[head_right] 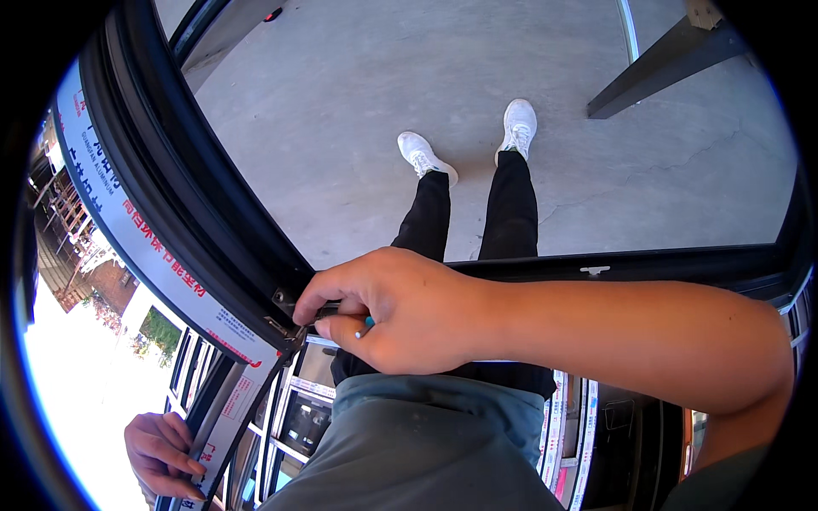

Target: The person takes a window frame from a stack and places it onto a metal structure on sawhorses. The person then uses an Allen key to tighten screws on the hinges of the window frame.

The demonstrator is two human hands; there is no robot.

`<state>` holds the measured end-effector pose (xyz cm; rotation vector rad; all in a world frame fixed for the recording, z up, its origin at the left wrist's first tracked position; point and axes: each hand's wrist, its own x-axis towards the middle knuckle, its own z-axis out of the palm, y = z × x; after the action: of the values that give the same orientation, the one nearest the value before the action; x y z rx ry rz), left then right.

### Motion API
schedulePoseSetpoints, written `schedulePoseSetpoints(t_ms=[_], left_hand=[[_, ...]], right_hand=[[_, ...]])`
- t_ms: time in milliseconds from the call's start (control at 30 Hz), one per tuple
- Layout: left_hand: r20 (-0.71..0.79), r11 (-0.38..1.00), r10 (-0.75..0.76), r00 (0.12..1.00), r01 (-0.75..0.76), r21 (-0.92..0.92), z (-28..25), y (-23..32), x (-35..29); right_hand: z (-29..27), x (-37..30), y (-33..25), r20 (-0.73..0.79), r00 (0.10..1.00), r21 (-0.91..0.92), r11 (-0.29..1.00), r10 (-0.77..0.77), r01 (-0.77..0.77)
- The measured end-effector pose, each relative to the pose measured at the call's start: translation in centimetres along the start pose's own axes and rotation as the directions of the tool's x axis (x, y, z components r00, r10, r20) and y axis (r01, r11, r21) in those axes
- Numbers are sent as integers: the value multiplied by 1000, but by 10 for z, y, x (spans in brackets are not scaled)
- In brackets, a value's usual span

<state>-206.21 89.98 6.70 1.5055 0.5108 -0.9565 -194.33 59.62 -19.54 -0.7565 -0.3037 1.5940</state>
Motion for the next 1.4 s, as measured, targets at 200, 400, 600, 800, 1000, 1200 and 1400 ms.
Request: schedulePoseSetpoints(t_ms=[200, 400, 600, 800, 1000, 1200, 1400], left_hand=[[21, 999, -34, 999, 33, 12, -2, 4, 1], [3, 999, -30, 1000, 30, 10, -4, -1, -4], [33, 999, -31, 999, 32, -16, -6, -1, -5], [12, 1000, -2, 1000, 2, -8, -2, -3, 1], [86, 1000, 16, 996, -15, -13, -10, -5, 0], [105, 993, 109, 988, -113, 31, -4, -12, -5], [148, 999, 36, 988, -37, 6, -4, -1, 6]], right_hand=[[-10, 0, 0, 76, 925, -911, 350, -373, 216], [-28, 14, -31, 381, 901, -916, 217, 206, 338], [-35, 27, -25, 365, 926, -808, 528, 102, 260], [-32, 23, -36, 302, 933, -835, 527, 197, 159], [-9, -4, -51, 186, 945, -943, 320, 268, 95], [8, -7, -57, 113, 887, -940, 337, 447, -50], [11, -15, -53, 36, 939, -912, 395, 342, -109]])
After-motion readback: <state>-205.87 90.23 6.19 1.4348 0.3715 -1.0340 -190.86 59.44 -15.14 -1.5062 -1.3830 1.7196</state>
